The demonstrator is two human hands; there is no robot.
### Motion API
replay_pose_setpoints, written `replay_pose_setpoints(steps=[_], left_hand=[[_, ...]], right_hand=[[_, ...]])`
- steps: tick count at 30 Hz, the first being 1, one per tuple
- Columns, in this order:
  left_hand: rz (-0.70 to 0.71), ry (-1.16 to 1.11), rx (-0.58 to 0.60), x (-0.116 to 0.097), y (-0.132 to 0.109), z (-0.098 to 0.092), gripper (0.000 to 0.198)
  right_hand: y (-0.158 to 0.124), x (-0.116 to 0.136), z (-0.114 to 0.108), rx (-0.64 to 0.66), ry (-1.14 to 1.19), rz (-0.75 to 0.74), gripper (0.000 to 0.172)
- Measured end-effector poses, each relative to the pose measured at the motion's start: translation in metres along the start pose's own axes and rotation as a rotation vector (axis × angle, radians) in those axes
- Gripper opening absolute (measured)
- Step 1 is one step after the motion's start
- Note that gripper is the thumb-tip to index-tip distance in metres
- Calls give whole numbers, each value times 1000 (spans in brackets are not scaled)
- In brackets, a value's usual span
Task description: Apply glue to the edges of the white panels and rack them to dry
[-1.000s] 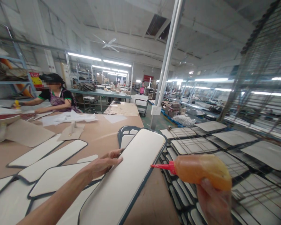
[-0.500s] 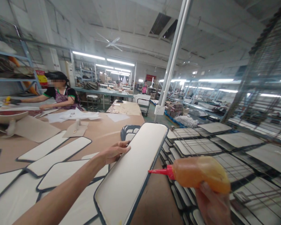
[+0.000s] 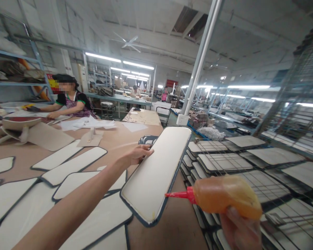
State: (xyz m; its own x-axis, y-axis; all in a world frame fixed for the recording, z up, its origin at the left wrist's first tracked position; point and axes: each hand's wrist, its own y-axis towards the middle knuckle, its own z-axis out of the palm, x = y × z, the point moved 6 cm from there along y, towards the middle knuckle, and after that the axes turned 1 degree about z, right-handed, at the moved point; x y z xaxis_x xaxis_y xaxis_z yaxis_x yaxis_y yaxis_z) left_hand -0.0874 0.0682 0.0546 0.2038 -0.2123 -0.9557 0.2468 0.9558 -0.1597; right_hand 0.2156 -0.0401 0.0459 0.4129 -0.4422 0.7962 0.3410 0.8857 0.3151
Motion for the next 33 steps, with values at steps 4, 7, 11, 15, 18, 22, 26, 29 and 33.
replay_pose_setpoints(steps=[4,7,11,15,18,22,26,29,33], left_hand=[[-14,-17,-45,-3,6,-5,53],[-15,-34,-98,-3,9,-11,56],[-12,-57,-185,-1,14,-19,59],[-13,-89,-276,1,17,-27,51],[-2,-126,-329,3,17,-31,42],[22,-183,-405,7,18,-33,35],[19,-221,-461,14,20,-31,24],[14,-243,-485,17,22,-27,13],[34,-265,-534,19,29,-23,9]], right_hand=[[-6,-3,2,17,-3,52,52],[-10,-5,1,-20,-20,77,62],[-12,-6,-1,-35,-11,57,57],[-8,-10,-13,-33,-47,1,41],[-8,-13,-24,-69,-48,-33,28],[-12,-18,-36,-173,-34,-71,24],[-15,-25,-53,-287,-89,-155,34],[-14,-39,-64,-329,-56,-135,40],[-17,-51,-49,-291,-5,-68,40]])
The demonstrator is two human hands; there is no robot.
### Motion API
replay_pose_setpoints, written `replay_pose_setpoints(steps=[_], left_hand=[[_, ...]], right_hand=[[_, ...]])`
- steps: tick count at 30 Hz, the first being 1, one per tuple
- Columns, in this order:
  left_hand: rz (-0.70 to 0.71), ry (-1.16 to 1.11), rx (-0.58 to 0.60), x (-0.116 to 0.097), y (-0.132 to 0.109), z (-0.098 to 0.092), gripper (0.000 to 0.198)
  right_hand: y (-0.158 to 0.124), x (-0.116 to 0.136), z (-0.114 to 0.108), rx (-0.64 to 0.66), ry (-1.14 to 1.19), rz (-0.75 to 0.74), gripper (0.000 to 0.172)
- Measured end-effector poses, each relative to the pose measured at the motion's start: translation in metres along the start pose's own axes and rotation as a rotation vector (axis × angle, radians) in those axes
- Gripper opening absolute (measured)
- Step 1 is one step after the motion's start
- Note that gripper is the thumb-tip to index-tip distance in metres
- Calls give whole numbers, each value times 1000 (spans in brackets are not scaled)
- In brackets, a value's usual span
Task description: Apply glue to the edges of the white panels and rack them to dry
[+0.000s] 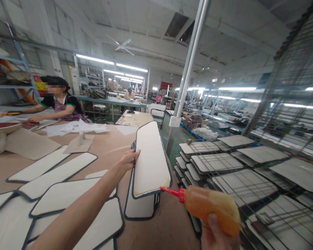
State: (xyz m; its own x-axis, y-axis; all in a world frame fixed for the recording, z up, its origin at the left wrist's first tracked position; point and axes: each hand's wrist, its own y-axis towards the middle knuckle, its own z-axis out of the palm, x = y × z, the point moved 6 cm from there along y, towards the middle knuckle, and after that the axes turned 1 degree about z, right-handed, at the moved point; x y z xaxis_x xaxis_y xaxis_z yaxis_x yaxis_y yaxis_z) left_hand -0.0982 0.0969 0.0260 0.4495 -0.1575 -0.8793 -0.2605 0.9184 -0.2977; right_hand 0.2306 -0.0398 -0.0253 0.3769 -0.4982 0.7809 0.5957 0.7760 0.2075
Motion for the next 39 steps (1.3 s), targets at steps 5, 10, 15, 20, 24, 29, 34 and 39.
replay_pose_setpoints(steps=[5,10,15,20,24,29,34,39], left_hand=[[66,-18,-44,4,6,9,15],[112,-1,45,12,-8,23,25],[86,45,272,14,-26,40,48],[32,90,349,11,-16,49,64],[34,142,414,14,-3,63,68],[-40,223,711,28,-24,99,62],[-117,231,863,39,-51,125,61],[-91,256,895,51,-80,145,62]], right_hand=[[4,17,62,87,205,144,38],[67,40,108,188,137,-20,40],[116,32,106,193,54,-102,51],[85,22,68,222,-53,-98,47],[48,16,44,282,-149,-65,65],[85,61,35,34,-281,-301,74],[83,87,13,-4,-296,-365,66],[37,91,-29,176,-283,-197,73]])
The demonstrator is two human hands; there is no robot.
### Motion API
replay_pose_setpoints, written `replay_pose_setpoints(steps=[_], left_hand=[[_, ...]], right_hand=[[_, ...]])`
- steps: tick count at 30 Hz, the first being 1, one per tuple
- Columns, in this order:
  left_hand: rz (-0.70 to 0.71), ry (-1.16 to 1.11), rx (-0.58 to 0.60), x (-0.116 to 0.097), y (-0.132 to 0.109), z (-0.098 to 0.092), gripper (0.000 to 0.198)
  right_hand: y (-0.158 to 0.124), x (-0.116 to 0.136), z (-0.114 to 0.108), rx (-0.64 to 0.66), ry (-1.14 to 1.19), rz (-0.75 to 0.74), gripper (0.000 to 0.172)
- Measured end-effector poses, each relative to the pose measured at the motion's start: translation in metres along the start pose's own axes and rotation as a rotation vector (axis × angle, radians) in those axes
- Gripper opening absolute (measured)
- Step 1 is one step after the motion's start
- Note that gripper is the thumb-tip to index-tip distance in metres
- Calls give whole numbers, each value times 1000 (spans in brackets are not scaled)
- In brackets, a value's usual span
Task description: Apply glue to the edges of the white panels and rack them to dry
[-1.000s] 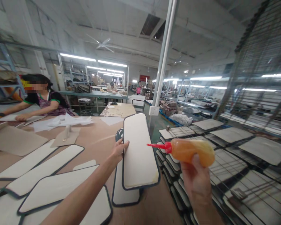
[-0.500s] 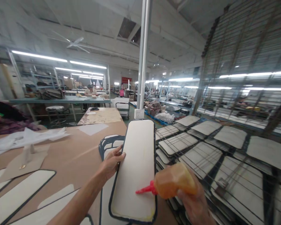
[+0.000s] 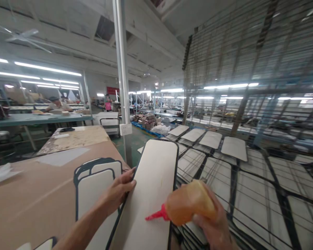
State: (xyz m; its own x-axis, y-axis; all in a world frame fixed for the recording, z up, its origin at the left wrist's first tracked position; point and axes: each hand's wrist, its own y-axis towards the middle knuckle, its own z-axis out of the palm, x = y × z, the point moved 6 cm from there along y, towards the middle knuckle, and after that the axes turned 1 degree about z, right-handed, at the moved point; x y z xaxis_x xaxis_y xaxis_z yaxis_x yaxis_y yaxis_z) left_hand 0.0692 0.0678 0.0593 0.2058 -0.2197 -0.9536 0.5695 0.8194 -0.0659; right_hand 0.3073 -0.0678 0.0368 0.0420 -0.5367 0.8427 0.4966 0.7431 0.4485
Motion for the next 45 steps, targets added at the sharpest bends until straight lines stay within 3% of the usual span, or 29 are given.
replay_pose_setpoints(steps=[5,7,10,13,17,20,26,32,34,36,38,40,43,45], left_hand=[[-22,33,118,5,-12,75,60],[-15,31,147,10,-12,102,59],[-8,33,158,23,-6,132,57],[-10,49,197,36,2,163,56],[-13,71,354,40,2,214,51],[-15,106,366,36,6,241,48],[-57,132,437,40,37,273,49],[-84,114,575,45,71,297,46],[-105,108,595,46,86,301,48],[-128,112,553,49,106,304,56],[-128,129,489,52,129,309,65],[-115,168,461,57,149,323,66],[-122,229,523,72,171,359,52],[-140,250,569,87,180,385,38]], right_hand=[[19,68,-75,-378,-19,-253,62],[11,85,-101,-416,-18,-268,57],[-29,91,-128,-333,-46,-161,56],[-63,99,-152,-275,-27,-95,67],[-52,141,-203,-553,-47,-246,71],[-42,159,-232,-652,11,-324,59],[-67,137,-231,-412,-91,-187,67],[-44,172,-249,-699,-90,-436,66],[-39,163,-245,-629,-143,-370,62],[-40,143,-236,-490,-183,-242,59],[-46,129,-232,-463,-145,-164,60],[-56,138,-243,-664,-73,-215,57],[-78,177,-268,-1076,-19,-411,51],[-93,202,-282,-1215,-63,-477,46]])
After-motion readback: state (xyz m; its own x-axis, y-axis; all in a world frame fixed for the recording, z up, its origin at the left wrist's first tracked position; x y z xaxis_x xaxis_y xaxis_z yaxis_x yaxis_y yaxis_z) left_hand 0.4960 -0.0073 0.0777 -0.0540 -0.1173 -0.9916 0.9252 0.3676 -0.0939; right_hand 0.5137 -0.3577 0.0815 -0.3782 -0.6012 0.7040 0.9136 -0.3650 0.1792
